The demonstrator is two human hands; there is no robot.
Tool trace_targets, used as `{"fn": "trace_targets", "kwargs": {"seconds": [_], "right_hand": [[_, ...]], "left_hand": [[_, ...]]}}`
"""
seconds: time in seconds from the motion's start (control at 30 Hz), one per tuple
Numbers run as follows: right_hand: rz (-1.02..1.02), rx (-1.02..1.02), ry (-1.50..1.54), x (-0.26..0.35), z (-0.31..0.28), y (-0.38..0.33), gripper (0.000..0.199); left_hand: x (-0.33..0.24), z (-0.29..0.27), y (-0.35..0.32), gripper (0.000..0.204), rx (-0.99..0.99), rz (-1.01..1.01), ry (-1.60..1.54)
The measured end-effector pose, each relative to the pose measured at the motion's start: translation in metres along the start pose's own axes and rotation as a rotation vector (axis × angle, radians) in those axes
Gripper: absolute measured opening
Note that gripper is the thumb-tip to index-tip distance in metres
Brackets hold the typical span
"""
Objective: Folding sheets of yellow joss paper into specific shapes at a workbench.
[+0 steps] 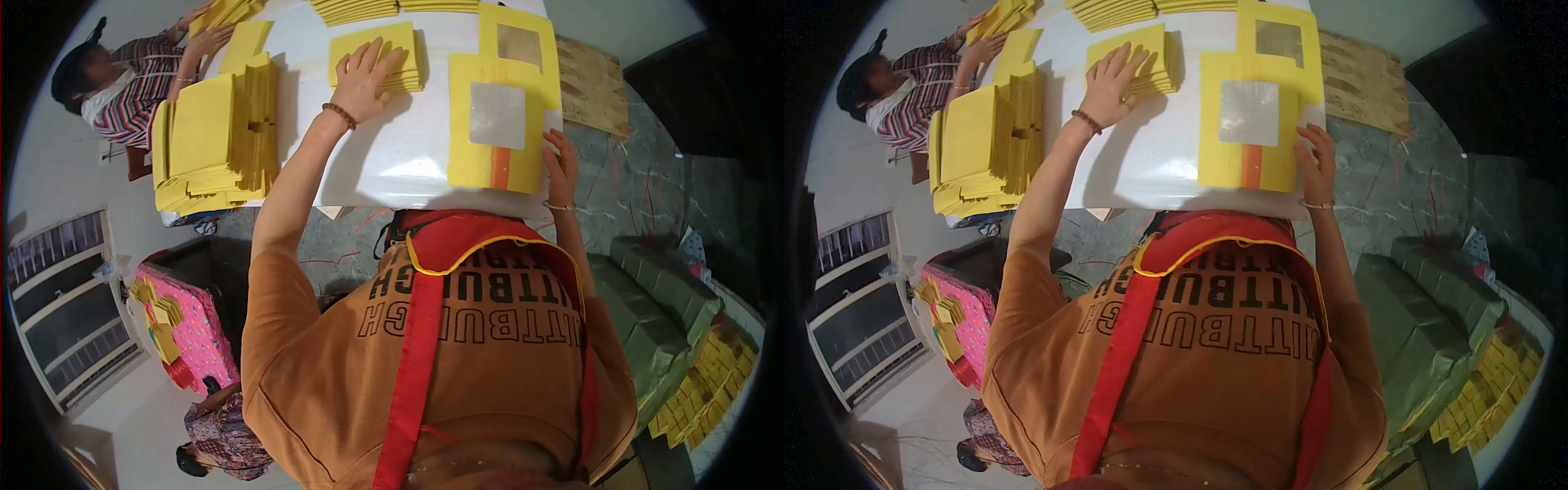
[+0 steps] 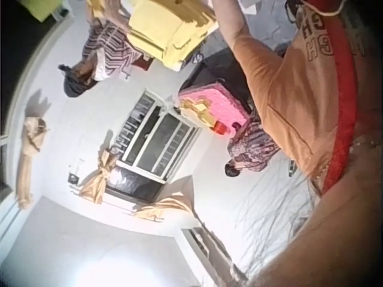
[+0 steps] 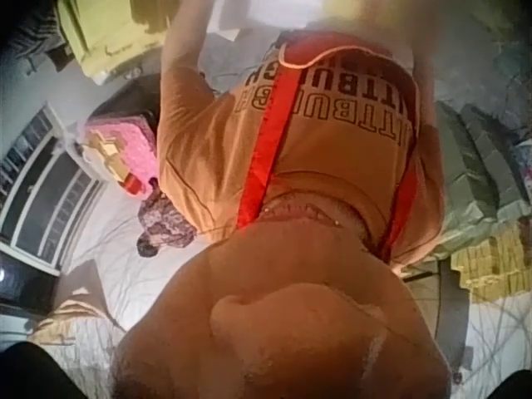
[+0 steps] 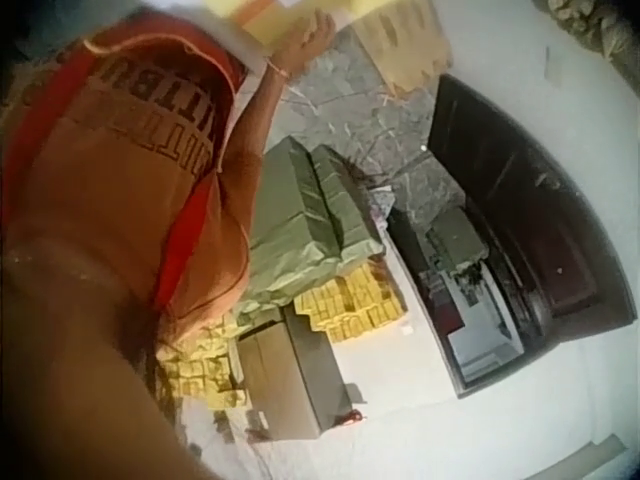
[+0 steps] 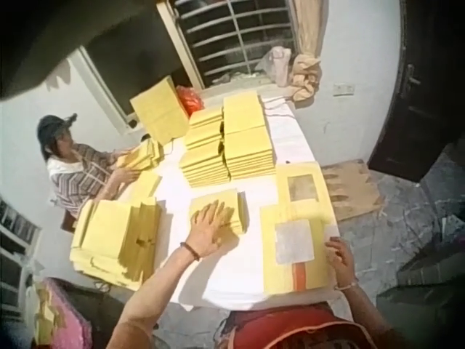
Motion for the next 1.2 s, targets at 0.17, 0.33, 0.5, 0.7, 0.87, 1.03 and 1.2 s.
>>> {"fn": "trace_targets", "kwargs": {"seconds": [0.17,0.33,0.5,0.7,0.87,1.03,1.2], "right_hand": [[0.033,0.052,-0.086,-0.01,0.006,0.004,0.02],[0.069,0.032,0.097,-0.012,0.012,0.007,0.019],[0.096,0.039,0.174,-0.018,0.013,0.004,0.02],[0.118,0.05,0.324,-0.02,0.012,0.003,0.02],[0.194,0.02,0.369,-0.02,0.012,0.005,0.02],[0.182,0.028,0.378,-0.018,0.011,0.006,0.022],[0.221,0.018,0.367,-0.017,0.012,0.006,0.023]], "left_hand": [[-0.101,-0.01,-0.023,0.06,0.061,0.396,-0.416],[-0.138,0.006,-0.038,0.056,0.132,0.542,-0.347],[-0.137,0.001,-0.031,0.036,0.03,0.58,-0.437],[-0.132,0.009,-0.028,0.013,0.072,0.464,-0.612],[-0.133,0.009,-0.03,0.011,0.071,0.411,-0.667],[-0.133,0.01,-0.032,0.011,0.098,0.357,-0.739],[-0.138,0.01,-0.031,0.025,0.047,0.366,-0.739]]}}
Point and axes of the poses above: each hand's wrist, its own y-axis towards the middle knuckle, its own z-axis out of the palm, x = y × z, the point moved 2 cm from there along y, towards the middle knuckle, and after that the axes turned 9 degrees about x, right-handed, at the moved point
